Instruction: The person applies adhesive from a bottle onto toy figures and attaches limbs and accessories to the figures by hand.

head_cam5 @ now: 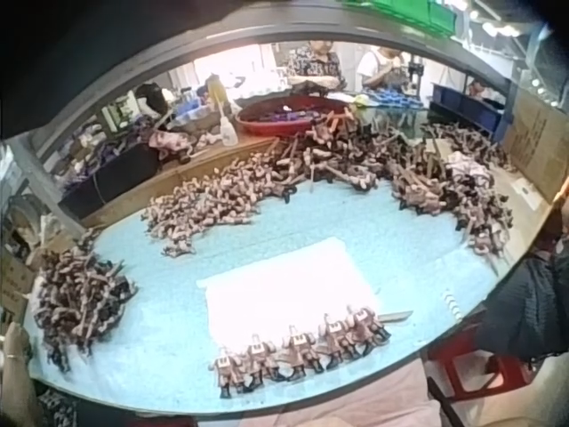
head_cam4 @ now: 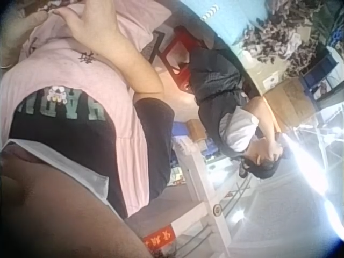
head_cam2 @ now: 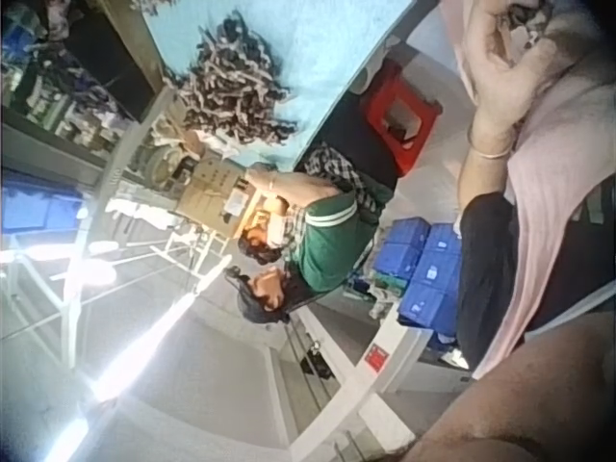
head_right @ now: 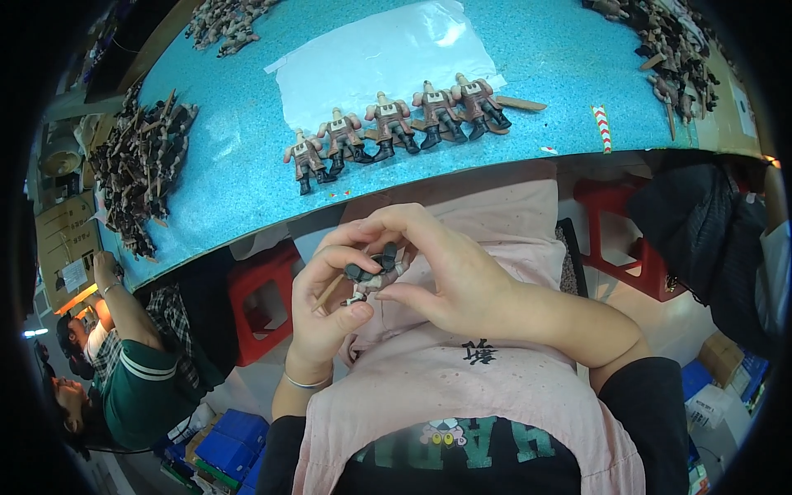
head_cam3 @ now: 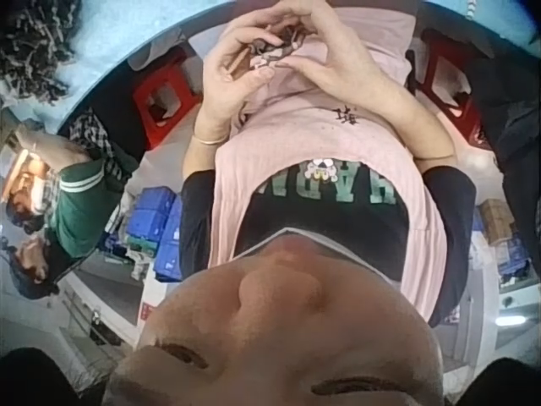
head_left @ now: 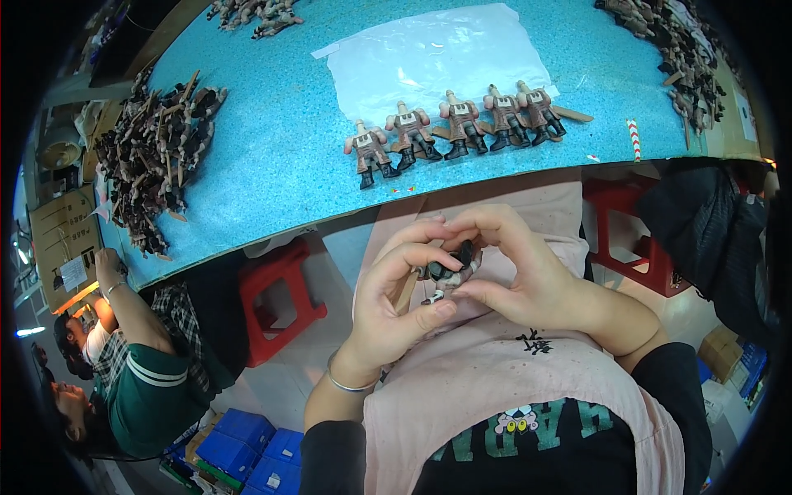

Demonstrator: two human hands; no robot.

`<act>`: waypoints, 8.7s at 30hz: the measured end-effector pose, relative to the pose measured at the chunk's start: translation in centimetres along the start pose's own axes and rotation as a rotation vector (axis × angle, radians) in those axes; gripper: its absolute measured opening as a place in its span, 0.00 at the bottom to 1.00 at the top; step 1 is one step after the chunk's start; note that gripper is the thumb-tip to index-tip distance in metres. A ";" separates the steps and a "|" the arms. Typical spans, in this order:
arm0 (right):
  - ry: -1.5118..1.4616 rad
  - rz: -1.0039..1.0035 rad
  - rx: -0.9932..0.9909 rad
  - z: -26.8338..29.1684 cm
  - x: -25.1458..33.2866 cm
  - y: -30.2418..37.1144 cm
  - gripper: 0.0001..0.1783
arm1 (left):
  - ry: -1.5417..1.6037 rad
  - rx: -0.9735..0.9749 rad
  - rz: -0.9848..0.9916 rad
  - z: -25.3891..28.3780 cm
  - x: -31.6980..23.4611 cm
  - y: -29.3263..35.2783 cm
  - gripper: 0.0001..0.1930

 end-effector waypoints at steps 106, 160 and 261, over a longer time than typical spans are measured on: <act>-0.021 -0.141 -0.065 2.1 1.2 -3.4 0.11 | -0.834 -0.159 -0.269 2.6 -4.0 -2.5 0.30; 0.270 0.003 -0.015 0.9 0.2 -4.0 0.14 | -0.611 -0.255 -0.275 3.4 -2.3 -2.6 0.12; 1.362 0.528 0.119 -0.2 -2.1 -30.6 0.15 | -0.346 -0.809 -0.457 13.6 -6.1 4.6 0.17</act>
Point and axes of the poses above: each hand's wrist, its own y-axis away from the middle knuckle, its own z-axis out of the back of the hand, x = y × z, the point moved 4 cm from there along -y, towards the middle knuckle, and after that the axes turned 6 degrees about z, right-handed, at the moved point
